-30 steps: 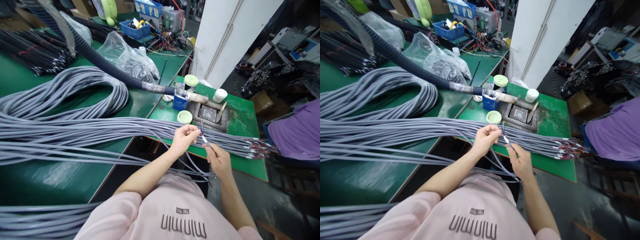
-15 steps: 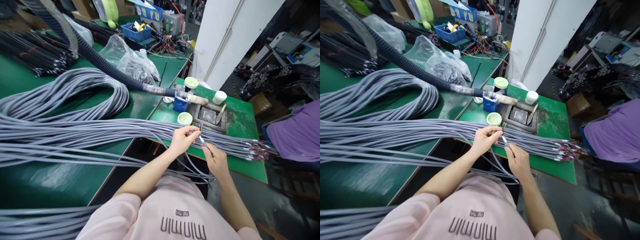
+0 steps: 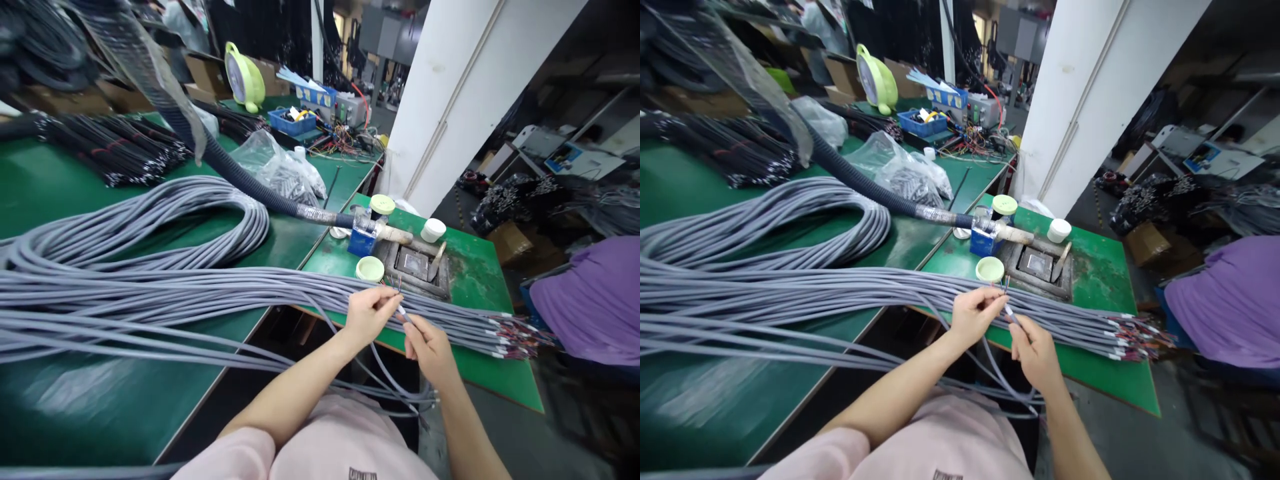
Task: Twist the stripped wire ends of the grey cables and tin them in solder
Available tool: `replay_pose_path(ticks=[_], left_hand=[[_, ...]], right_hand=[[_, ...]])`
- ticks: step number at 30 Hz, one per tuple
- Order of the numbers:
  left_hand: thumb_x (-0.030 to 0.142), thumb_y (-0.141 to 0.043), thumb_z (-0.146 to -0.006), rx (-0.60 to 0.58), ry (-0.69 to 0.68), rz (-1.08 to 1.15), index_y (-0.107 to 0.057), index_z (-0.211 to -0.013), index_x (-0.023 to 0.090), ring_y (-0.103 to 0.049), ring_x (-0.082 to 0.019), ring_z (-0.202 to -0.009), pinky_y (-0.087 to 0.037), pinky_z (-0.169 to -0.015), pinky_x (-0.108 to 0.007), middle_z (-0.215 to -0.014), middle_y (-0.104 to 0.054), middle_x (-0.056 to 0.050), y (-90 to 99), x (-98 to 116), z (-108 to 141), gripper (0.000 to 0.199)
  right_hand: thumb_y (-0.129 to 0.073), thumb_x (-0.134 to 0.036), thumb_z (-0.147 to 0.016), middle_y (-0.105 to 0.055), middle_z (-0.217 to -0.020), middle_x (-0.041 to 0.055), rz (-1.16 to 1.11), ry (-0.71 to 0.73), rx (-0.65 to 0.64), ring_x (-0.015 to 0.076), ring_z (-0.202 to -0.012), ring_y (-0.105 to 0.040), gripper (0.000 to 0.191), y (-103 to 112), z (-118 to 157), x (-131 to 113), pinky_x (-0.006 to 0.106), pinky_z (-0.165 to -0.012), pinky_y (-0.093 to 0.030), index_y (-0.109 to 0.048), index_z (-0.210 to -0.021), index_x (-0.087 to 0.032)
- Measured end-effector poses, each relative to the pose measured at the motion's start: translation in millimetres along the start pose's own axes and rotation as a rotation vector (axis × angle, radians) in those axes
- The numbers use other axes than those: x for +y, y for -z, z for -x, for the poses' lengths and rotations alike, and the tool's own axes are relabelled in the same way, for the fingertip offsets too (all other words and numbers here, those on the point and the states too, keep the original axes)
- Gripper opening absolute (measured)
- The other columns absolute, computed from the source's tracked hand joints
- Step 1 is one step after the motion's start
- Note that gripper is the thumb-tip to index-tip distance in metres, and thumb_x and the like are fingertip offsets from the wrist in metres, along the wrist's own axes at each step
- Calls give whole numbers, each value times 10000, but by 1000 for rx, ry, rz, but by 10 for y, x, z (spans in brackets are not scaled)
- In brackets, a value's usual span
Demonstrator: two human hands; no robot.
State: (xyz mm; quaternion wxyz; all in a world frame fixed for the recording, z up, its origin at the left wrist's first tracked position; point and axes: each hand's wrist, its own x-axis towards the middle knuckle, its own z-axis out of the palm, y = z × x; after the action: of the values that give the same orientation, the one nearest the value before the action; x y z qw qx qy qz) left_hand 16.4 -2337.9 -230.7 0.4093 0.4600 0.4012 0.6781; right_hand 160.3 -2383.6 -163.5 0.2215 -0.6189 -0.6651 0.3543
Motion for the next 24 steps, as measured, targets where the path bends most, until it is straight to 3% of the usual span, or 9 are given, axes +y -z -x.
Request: replay_pose_path(ticks=[5,9,13,16,19,24], left_hand=[[289,-639,-857,-85,-386,-199,-733,-847,198,-573,-122,-517,-439,-583,-267,-604,-691,-24,-28,4,118,131],[240,-612,-874,-89,-518,-179,-701,-861,178,-563,-104,-493,-418,-548,-253,-588,-675,-9,-87,35,201,108],[227,-648,-861,-8,-486,-10,-686,-837,163,-568,-89,-488,-445,-549,-223,-579,-674,3,-152,91,234,78],[206,-647,-865,-34,-414,113,-678,-818,155,-554,-79,-476,-462,-565,-203,-517,-635,24,-177,130,234,75],[212,-639,-870,-46,-506,69,-672,-821,152,-518,-75,-471,-416,-538,-213,-539,-631,18,-163,109,214,84],[210,-620,-871,-41,-757,-142,-670,-851,164,-461,-80,-464,-315,-511,-257,-546,-584,27,-102,-19,174,71]], right_hand=[[-525,-529,-894,-474,-409,-63,-519,-123,-131,80,-343,-368,442,-3,-75,-53,202,-380,-319,-625,-1046,-126],[-574,-491,-885,-406,-339,-81,-767,-129,-188,64,-297,-286,354,-23,-116,-71,214,-380,-355,-626,-813,-148],[-663,-403,-845,-461,-358,-68,-855,-105,-76,68,-331,-365,240,-52,-105,-50,201,-418,-393,-665,-858,-163],[-743,-352,-777,-574,-475,-39,-881,-140,30,71,-423,-485,209,-47,-96,-48,181,-458,-424,-685,-879,-180],[-735,-366,-780,-578,-483,-24,-897,-177,-40,86,-419,-497,225,-22,-100,-52,203,-441,-436,-693,-865,-162],[-686,-430,-816,-440,-346,-64,-881,-213,-188,53,-298,-316,297,18,-117,-51,213,-387,-411,-697,-824,-134]])
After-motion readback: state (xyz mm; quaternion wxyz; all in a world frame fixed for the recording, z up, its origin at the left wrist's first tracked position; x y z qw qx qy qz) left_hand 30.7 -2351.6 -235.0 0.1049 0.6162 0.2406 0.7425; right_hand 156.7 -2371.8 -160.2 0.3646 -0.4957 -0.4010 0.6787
